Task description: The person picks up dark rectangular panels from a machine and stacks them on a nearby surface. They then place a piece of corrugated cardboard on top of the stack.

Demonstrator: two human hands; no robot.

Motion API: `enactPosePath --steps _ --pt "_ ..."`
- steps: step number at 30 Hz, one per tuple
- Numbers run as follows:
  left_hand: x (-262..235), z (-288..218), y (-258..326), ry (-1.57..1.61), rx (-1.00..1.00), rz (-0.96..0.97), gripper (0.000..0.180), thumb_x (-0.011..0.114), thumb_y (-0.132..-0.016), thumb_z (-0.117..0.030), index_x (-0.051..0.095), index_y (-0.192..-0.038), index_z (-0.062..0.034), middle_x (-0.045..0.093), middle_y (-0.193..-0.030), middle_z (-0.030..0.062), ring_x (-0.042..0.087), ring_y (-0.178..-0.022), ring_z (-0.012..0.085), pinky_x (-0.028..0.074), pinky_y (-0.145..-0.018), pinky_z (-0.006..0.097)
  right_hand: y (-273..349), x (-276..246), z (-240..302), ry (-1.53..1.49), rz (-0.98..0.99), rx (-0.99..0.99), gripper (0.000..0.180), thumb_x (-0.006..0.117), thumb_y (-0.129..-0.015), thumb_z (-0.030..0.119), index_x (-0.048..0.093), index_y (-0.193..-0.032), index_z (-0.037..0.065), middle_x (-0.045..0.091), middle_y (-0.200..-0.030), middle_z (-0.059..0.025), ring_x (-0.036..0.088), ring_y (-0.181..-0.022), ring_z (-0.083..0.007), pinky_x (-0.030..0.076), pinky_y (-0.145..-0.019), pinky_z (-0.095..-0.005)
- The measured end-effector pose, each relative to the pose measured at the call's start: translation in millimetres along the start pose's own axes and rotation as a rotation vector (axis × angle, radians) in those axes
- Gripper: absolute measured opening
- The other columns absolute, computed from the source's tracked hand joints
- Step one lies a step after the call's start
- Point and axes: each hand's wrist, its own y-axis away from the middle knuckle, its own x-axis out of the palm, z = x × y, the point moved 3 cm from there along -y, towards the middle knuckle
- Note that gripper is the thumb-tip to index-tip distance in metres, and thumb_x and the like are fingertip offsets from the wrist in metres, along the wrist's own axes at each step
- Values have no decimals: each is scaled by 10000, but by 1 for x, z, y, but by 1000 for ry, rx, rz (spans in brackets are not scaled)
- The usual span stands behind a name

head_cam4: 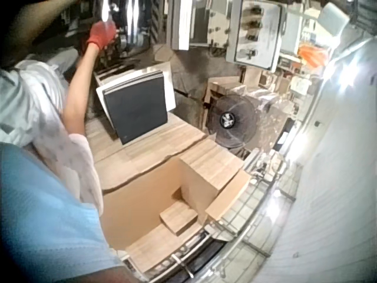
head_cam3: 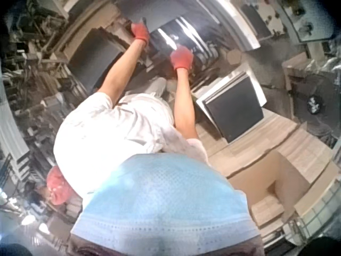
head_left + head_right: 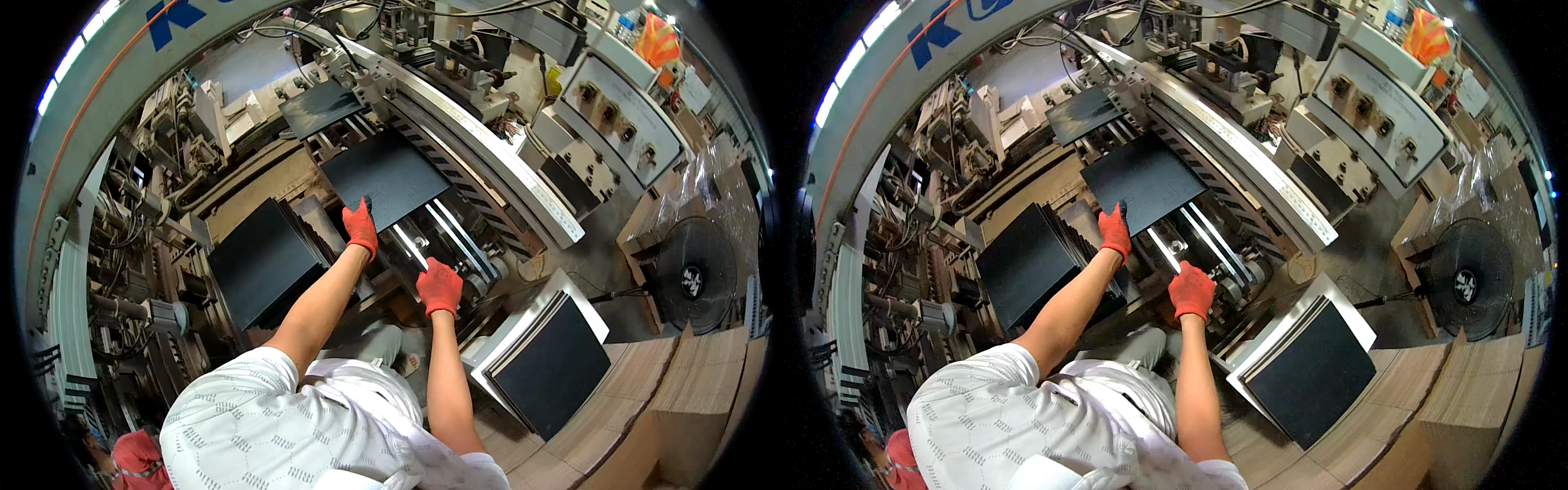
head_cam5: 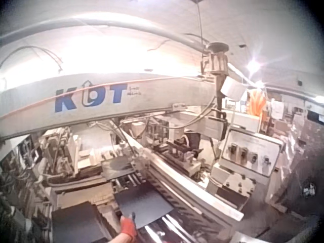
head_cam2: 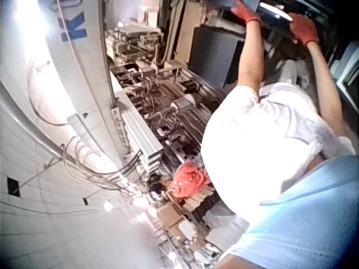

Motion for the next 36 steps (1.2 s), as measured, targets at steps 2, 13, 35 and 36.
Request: enactPosePath --steps 2,13,35,36 --pt "2 2 1 4 19 3 391 750 -935 -260 624 -1151 40 701 -1104 160 640 -978 282 494 -911 407 -2 0 1 18 14 -5 189 684 -876 267 671 -976 107 741 -951 -146 703 -958 -369 546 -798 -494" --pt "-5 -20 16 -239 -22 155 451 725 -954 -281 532 -1184 55 665 -1140 216 628 -1051 347 494 -927 426 -6 -11 9 96 85 30 256 639 -885 348 691 -981 116 734 -962 -182 689 -954 -422 537 -800 -533" --pt "-391 -154 46 -1274 121 150 1113 899 -706 -467 297 -1592 -167 256 -1572 335 303 -1472 476 282 -1171 613 0 -7 14 181 11 42 279 652 -889 388 688 -1002 135 732 -904 -171 702 -893 -415 542 -758 -526" --pt "-403 -151 40 -1089 105 183 1121 921 -688 -426 303 -1588 -171 240 -1576 341 338 -1452 479 314 -1173 567 0 -10 24 163 -22 32 284 651 -889 404 691 -986 140 728 -871 -171 699 -878 -420 542 -753 -524"
